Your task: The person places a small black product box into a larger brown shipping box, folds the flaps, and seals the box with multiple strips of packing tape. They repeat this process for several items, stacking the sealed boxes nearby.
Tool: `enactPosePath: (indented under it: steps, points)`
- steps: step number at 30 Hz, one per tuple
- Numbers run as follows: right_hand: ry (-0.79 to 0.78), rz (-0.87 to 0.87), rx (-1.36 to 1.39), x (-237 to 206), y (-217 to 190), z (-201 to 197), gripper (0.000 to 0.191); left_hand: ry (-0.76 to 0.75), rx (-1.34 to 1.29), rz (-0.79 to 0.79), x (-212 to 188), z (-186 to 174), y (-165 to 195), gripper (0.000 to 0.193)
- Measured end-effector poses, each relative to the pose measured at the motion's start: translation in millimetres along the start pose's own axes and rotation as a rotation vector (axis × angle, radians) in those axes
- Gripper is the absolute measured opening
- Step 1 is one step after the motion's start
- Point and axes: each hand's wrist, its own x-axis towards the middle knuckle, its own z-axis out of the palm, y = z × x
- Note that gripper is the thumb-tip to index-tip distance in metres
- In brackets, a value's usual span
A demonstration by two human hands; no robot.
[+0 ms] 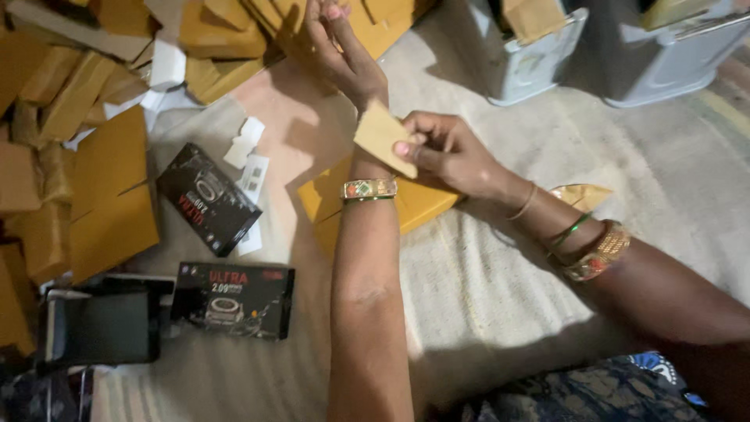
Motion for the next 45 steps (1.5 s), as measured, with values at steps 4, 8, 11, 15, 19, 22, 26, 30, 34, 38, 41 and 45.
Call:
enactPosePath:
  steps: [4, 8, 11, 15, 19, 22, 26, 30, 34, 38, 41, 45]
  points:
    - [-0.018, 0.017, -0.229, -1, -3, 0, 0.017, -0.031, 0.010, -0.170, 16, -37, 18, 0.023]
    - [-0.021, 0.056, -0.293, 1, -6, 2, 0.017, -0.178, 0.221, -0.516, -12, -100, 75, 0.018]
    - [-0.065, 0.011, -0.234, 4, -7, -1, 0.016, -0.232, 0.254, -0.560, -59, -116, 122, 0.014]
    - [-0.048, 0.119, -0.254, 12, -29, -17, 0.018, -0.581, 0.648, -0.232, -74, -123, 165, 0.027]
    - [-0.089, 0.047, -0.501, 25, -69, -32, 0.021, -0.611, 0.653, -0.271, -65, -117, 175, 0.014]
    - [-0.230, -0.049, -0.918, 32, -90, -32, 0.024, -0.611, 0.615, -0.323, -68, -117, 173, 0.010]
    - [-0.378, 0.124, -1.243, 40, -94, -19, 0.025, -0.598, 0.570, -0.323, -73, -128, 167, 0.011]
    - [-0.466, 0.542, -1.604, 41, -81, -3, 0.038, -0.606, 0.612, -0.322, -73, -135, 164, 0.014]
    - [-0.495, 0.240, -1.456, 41, -66, 3, 0.039, -0.519, 0.479, -0.493, -73, -135, 167, 0.031]
    - [-0.490, 0.249, -1.545, 40, -57, 3, 0.028, -0.449, 0.433, -0.562, -75, -135, 171, 0.053]
    - [-0.494, 0.289, -1.656, 38, -58, 3, 0.026, -0.498, 0.519, -0.408, -76, -134, 171, 0.046]
    - [-0.450, 0.132, -1.644, 34, -62, 11, 0.028, -0.537, 0.595, -0.361, -79, -133, 167, 0.068]
